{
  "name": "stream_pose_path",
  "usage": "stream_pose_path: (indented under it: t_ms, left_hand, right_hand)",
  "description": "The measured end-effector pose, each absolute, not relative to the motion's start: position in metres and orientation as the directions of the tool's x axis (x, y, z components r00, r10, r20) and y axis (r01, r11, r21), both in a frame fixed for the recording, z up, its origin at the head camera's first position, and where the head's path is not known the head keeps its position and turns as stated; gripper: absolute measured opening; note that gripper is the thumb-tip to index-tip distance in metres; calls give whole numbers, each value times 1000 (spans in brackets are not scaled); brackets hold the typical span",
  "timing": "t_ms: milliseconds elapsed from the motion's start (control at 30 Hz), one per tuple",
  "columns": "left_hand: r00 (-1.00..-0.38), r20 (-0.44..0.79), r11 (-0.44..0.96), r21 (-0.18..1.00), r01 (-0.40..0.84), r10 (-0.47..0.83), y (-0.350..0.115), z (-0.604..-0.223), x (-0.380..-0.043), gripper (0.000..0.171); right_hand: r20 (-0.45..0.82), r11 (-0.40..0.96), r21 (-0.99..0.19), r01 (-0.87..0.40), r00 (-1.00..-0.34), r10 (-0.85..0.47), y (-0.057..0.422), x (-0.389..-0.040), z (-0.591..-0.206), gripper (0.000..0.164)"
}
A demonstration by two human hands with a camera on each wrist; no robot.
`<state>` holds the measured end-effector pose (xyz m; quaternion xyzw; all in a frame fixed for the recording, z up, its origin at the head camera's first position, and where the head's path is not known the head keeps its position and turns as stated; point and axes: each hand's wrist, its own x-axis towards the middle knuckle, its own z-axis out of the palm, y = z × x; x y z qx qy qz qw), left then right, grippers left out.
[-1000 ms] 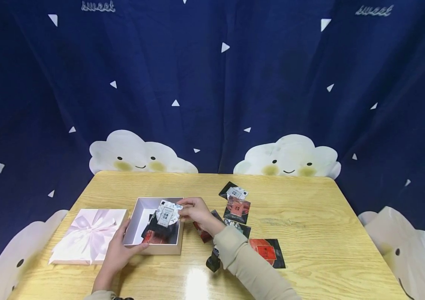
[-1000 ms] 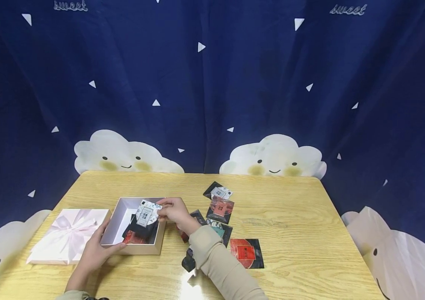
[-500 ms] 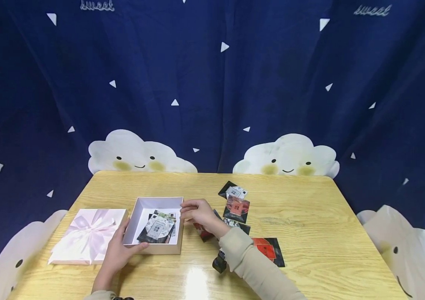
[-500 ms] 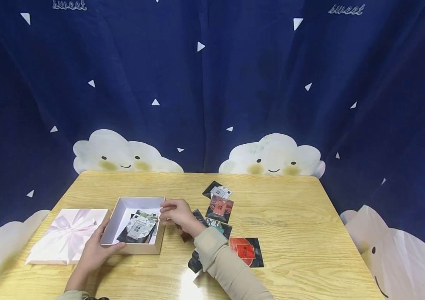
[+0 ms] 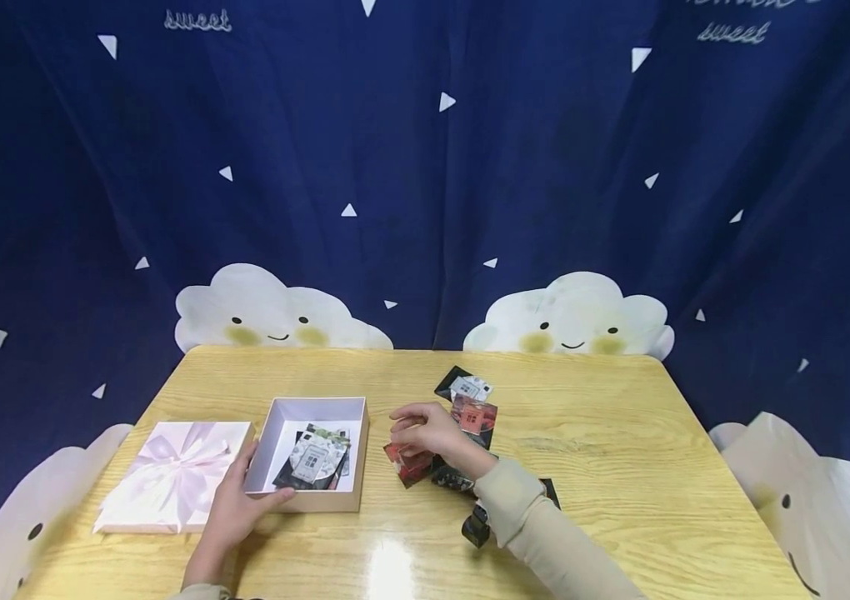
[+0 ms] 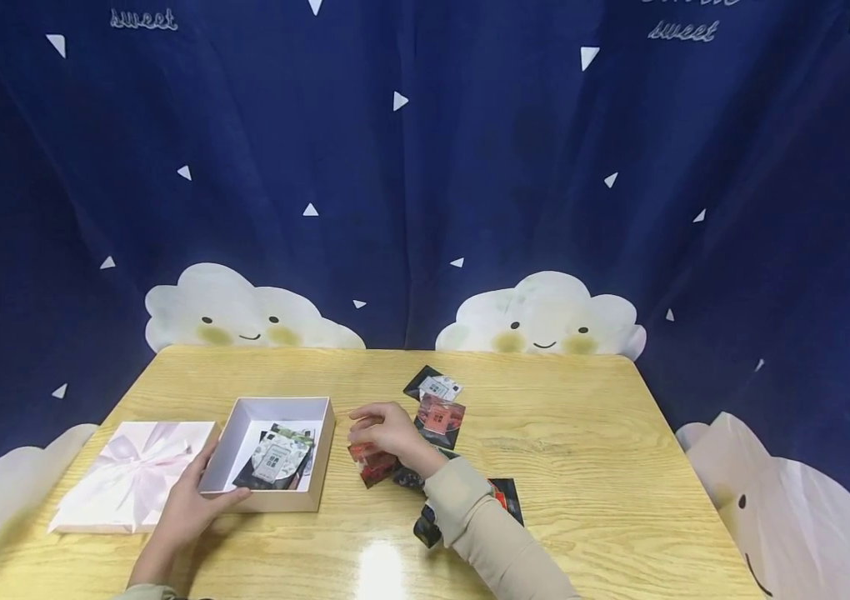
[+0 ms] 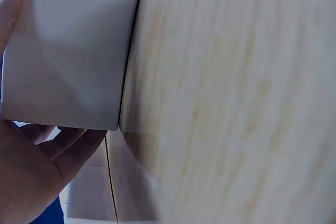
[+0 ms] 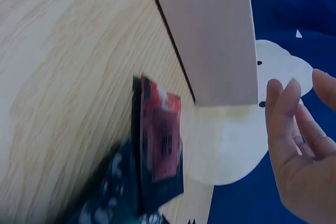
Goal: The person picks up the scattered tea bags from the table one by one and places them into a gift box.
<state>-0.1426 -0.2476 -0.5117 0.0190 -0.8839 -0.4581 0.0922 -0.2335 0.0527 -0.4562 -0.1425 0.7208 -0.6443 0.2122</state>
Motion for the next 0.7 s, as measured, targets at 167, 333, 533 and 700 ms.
stream_pose_path:
  t_ms: [167, 333, 533, 700]
  left_hand:
    - [-981, 151, 583, 811, 54, -119, -248, -512, -142, 98]
    - [-982, 149, 586, 809, 54, -115, -248, -512, -143, 99]
    - [-983, 147, 591, 805, 53, -113, -248, -511, -142, 99]
    - [-981, 160, 593, 803, 63, -112, -248, -513, -143, 99]
  right_hand:
    - [-111, 144, -989, 43, -856, -505, 72, -232, -456, 38]
    - [-101, 177, -984, 13, -860, -501, 91, -231, -461, 40]
    - [-87, 212, -977, -22, -868, -490, 116, -230, -470, 47]
    - [-72, 238, -970, -51, -872, -484, 134, -227, -470, 44]
